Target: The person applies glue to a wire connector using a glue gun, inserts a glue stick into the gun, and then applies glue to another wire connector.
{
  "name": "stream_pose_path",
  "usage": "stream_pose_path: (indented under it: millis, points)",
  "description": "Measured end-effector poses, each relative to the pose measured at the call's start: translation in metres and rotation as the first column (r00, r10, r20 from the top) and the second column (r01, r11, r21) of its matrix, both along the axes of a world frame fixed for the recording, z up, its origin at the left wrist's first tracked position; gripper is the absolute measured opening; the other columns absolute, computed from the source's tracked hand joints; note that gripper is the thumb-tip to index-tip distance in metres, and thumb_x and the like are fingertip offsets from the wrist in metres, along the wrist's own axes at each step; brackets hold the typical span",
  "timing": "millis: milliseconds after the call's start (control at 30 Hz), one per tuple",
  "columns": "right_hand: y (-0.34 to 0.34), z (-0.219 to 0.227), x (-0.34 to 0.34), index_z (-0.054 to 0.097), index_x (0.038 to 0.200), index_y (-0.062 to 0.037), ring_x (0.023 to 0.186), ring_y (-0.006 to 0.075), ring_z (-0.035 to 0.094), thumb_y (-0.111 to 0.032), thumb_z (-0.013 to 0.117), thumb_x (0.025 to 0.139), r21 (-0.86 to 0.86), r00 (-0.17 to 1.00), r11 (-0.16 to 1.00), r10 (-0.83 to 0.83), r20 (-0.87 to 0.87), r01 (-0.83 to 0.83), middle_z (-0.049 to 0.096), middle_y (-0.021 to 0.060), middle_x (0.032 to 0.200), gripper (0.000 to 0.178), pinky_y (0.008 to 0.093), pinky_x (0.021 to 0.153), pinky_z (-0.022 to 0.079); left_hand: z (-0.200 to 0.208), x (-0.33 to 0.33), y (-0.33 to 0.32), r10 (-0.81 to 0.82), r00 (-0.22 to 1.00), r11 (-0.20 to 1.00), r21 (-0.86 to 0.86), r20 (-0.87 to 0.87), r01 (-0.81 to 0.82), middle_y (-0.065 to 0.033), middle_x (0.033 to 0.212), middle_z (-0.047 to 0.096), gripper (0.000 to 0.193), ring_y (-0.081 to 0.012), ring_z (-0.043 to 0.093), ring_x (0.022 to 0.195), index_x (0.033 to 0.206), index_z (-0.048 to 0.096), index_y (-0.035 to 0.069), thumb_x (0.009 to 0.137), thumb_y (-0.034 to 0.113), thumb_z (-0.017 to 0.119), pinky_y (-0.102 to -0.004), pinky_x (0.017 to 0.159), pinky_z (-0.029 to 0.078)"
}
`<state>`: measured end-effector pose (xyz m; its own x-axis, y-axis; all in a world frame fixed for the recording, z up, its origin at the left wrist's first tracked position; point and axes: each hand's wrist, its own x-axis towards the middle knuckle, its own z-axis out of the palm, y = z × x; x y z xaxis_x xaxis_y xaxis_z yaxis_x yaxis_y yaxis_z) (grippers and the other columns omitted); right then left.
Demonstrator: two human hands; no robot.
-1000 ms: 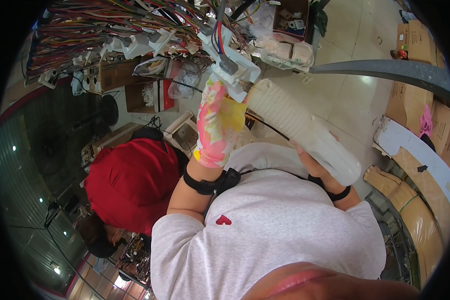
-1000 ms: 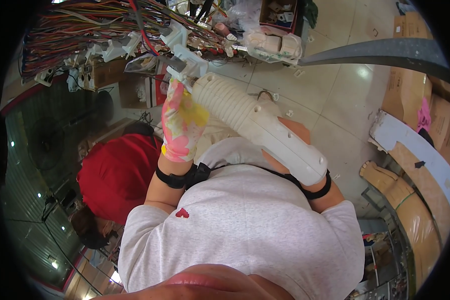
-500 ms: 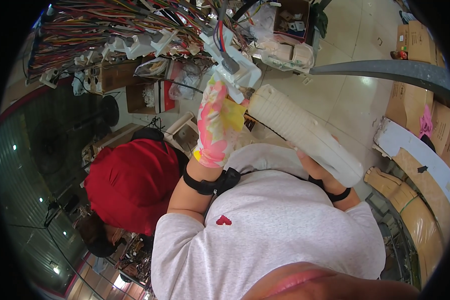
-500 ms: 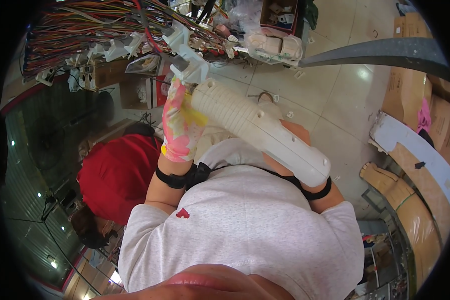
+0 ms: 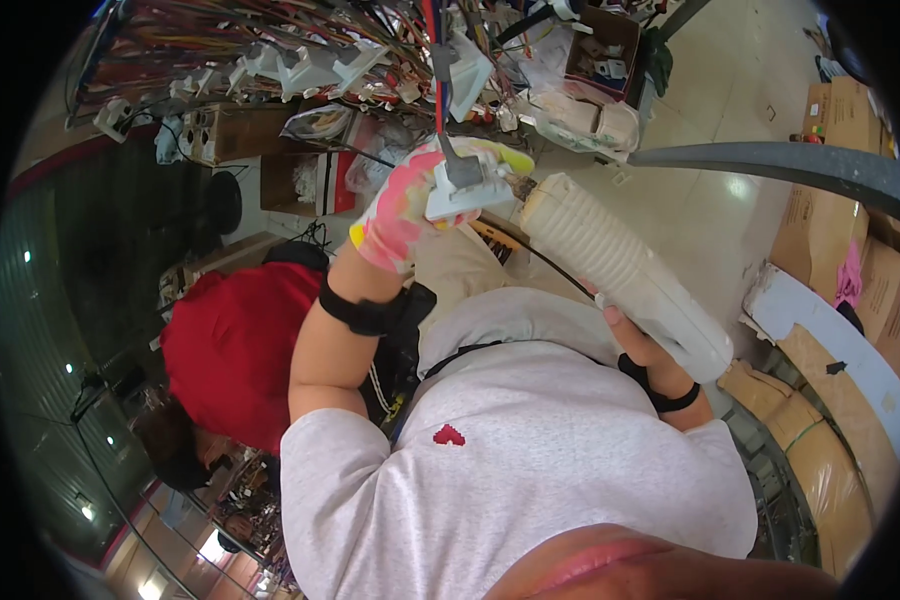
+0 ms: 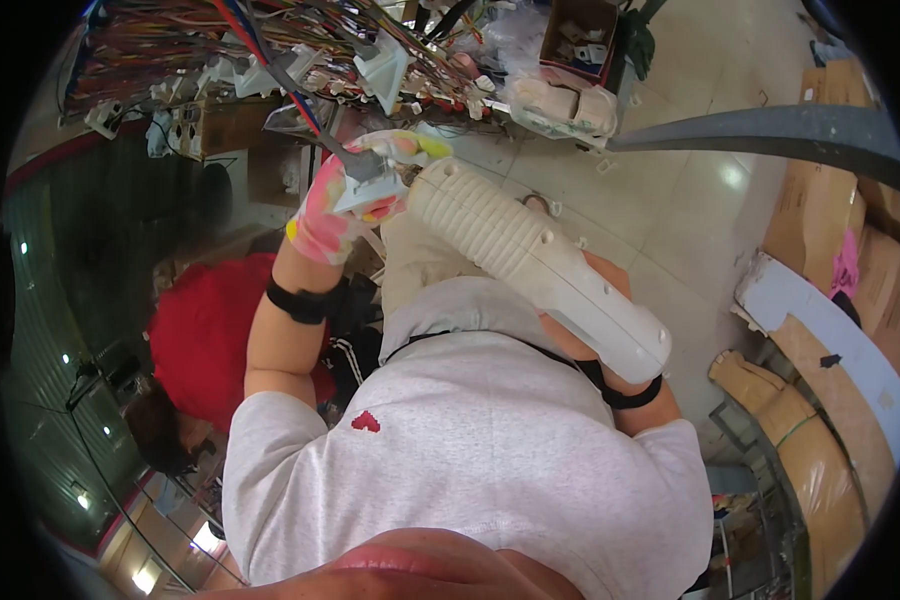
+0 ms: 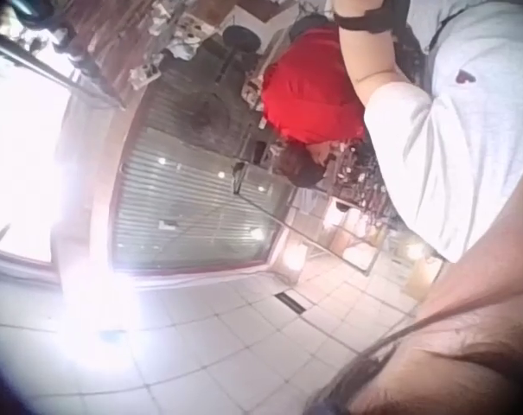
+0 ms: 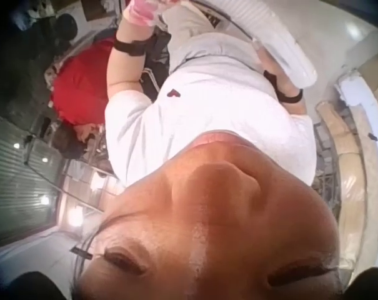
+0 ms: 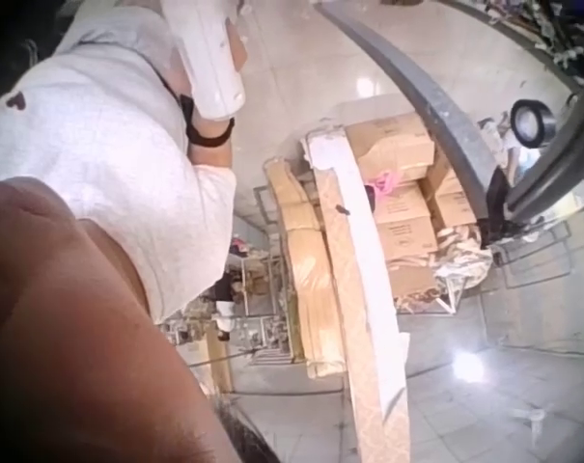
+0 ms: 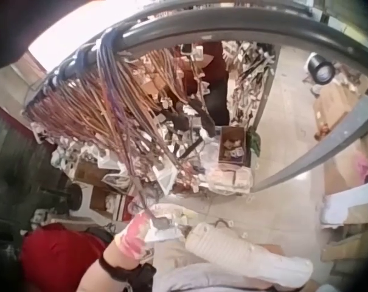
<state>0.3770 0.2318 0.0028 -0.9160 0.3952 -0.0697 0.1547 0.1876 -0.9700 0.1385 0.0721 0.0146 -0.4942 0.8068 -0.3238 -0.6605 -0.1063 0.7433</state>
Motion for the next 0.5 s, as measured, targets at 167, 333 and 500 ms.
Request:
stream_pose_path:
  millis: [167,333,500]
  points:
    - [-0.001,-0.010,-0.002,0.058,0.086,-0.0010,0.062,0.0246,0.057,-0.007,0.064,0.067,-0.028,0.993,0.998,0.050,-0.108,-0.053,0.058,0.0107,0.071,0.021,0.0295,0.058,0.045,-0.042,-0.036,-0.012,-0.331,0.766,0.923,-0.021,-0.551,0.383,-0.0090,0.097,0.060,0.036,-0.0132,0.056,0.080,0.108,0.054,0.000,0.082,0.025,0.057,-0.0250,0.067,0.045]
    - [0.006,-0.009,0.002,0.059,0.099,0.0007,0.082,0.0186,0.061,-0.015,0.057,0.083,0.052,0.982,0.980,0.190,0.015,-0.191,0.064,0.0090,0.085,0.022,0.0285,0.074,0.047,-0.040,-0.048,0.011,-0.453,0.808,0.797,0.235,-0.377,0.557,-0.0091,0.097,0.056,0.030,-0.0257,0.052,0.098,0.094,0.053,0.001,0.081,0.027,0.061,-0.0387,0.088,0.039]
    - [0.006,-0.009,0.001,0.058,0.096,0.0018,0.077,0.0180,0.061,-0.013,0.058,0.082,0.122,0.979,0.972,0.199,0.040,-0.203,0.063,0.0098,0.083,0.021,0.0286,0.071,0.048,-0.073,-0.040,0.020,-0.312,0.923,0.809,0.447,-0.224,0.382,-0.0062,0.088,0.055,0.035,-0.0211,0.050,0.088,0.080,0.052,0.012,0.067,0.038,0.070,-0.0384,0.084,0.036]
